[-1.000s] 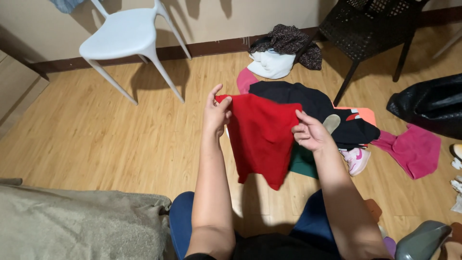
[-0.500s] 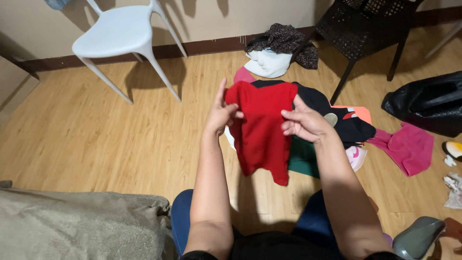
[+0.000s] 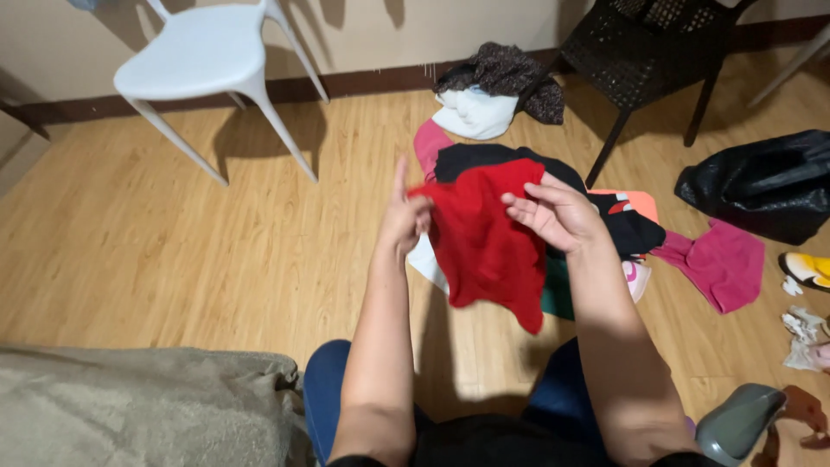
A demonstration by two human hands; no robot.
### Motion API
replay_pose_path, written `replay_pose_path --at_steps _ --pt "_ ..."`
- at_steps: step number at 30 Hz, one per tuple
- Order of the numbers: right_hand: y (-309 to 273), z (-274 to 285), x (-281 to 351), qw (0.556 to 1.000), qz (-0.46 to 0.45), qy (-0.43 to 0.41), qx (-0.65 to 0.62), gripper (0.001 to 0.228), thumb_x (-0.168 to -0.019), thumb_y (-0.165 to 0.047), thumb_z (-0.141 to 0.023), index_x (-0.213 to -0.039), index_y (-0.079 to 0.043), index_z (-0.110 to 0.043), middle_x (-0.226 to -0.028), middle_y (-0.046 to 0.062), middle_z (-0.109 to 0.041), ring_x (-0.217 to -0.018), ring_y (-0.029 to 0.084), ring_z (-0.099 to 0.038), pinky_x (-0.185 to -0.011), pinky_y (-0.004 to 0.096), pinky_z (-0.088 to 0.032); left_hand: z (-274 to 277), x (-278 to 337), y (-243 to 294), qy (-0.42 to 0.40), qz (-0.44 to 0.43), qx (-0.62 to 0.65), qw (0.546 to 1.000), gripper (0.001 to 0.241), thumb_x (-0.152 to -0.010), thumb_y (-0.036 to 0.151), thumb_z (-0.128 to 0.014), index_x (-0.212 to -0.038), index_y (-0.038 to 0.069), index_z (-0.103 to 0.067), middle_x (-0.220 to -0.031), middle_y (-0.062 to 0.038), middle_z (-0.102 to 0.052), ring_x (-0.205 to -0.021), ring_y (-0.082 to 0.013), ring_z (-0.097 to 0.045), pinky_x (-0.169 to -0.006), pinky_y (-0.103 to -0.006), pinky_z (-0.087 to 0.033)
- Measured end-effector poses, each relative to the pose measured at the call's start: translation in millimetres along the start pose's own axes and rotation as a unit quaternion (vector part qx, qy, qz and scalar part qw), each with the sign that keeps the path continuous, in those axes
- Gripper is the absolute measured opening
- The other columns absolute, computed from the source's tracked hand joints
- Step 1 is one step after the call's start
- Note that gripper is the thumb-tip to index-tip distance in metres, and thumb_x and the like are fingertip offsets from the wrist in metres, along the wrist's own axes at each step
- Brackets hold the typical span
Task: The person sits on the floor and folds a red shirt and a green shirt by hand. They place the folded red shirt on a small round table and then fold the green shirt, placing it on top of the red one.
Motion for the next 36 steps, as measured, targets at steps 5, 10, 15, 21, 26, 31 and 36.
replay_pose_path --at_steps 5,10,15,21,26,31,36 --pt "3.6 6.9 5.3 0.981 0.010 0.029 0.189 0.067 -0.099 0.003 -0.054 -0.155 -0.020 -0.025 -0.140 0.019 -0.053 -0.115 0.057 -0.060 -0.092 0.067 -0.049 -15.4 14.5 36.7 0.026 0.008 0.034 0.999 0.066 -0.092 -0.005 -0.053 -0.148 0.029 -0.045 -0.072 -0.008 -0.061 -0.054 -0.0161 -0.065 -0.036 -0.0203 -0.048" --pt "-3.3 36.8 -8.2 0.970 0.018 0.066 0.233 0.078 -0.099 0.001 -0.057 -0.161 -0.019 -0.015 -0.130 0.022 -0.057 -0.099 0.051 -0.069 -0.082 0.063 -0.056 -1.9 -4.9 29.1 0.021 0.006 -0.006 1.000 0.032 -0.092 0.004 -0.056 -0.119 0.011 -0.071 -0.082 -0.014 -0.072 -0.070 -0.0224 -0.078 -0.045 -0.0272 -0.062" --pt "-30.0 46.2 -4.5 0.947 0.098 0.105 0.287 0.100 -0.095 0.002 -0.070 -0.165 -0.037 -0.012 -0.096 0.013 -0.066 -0.059 0.026 -0.073 -0.054 0.035 -0.066 -3.5 -0.3 56.6 0.100 -0.086 -0.179 0.975 0.020 -0.086 0.011 -0.069 -0.102 0.018 -0.079 -0.083 -0.011 -0.076 -0.052 -0.0190 -0.071 -0.042 -0.0284 -0.062" --pt "-36.4 -7.0 20.6 0.974 0.074 0.078 0.199 0.044 -0.097 -0.001 -0.061 -0.140 -0.009 -0.058 -0.101 0.013 -0.069 -0.108 0.046 -0.070 -0.082 0.064 -0.058 -33.8 31.8 89.6 0.032 -0.070 -0.121 0.990 0.027 -0.087 0.008 -0.067 -0.113 0.006 -0.075 -0.094 -0.015 -0.077 -0.079 -0.0175 -0.077 -0.056 -0.0232 -0.065" --pt "-29.4 -19.3 21.1 0.968 0.093 0.041 0.230 0.051 -0.093 0.001 -0.064 -0.143 -0.008 -0.058 -0.111 0.014 -0.068 -0.123 0.034 -0.065 -0.091 0.058 -0.056 -37.7 34.7 95.5 -0.001 -0.086 -0.067 0.994 0.028 -0.087 0.005 -0.067 -0.113 0.000 -0.074 -0.098 -0.019 -0.075 -0.091 -0.0234 -0.078 -0.062 -0.0271 -0.067" --pt "-36.6 -14.9 21.9 0.942 0.135 0.060 0.301 0.069 -0.086 0.013 -0.065 -0.150 -0.011 -0.053 -0.130 0.020 -0.067 -0.117 0.021 -0.068 -0.090 0.028 -0.060 -26.9 33.9 104.5 0.017 -0.084 -0.073 0.994 0.040 -0.085 -0.003 -0.058 -0.123 0.001 -0.069 -0.098 -0.021 -0.074 -0.062 -0.0190 -0.075 -0.049 -0.0202 -0.063" --pt "-46.1 -3.3 16.5 0.891 0.207 0.115 0.388 0.042 -0.095 0.006 -0.062 -0.135 -0.006 -0.065 -0.094 0.021 -0.073 -0.077 0.018 -0.075 -0.068 0.021 -0.063 -40.2 39.7 105.2 -0.011 -0.085 -0.097 0.992 0.042 -0.085 -0.008 -0.052 -0.122 -0.002 -0.070 -0.104 -0.028 -0.072 -0.080 -0.0255 -0.079 -0.053 -0.0244 -0.065"
Point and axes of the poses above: each hand's wrist, its own x-axis away from the middle knuckle, its own z-axis out of the back of the hand, y = z × x, the point moved 6 cm from there along -x, towards the middle knuckle
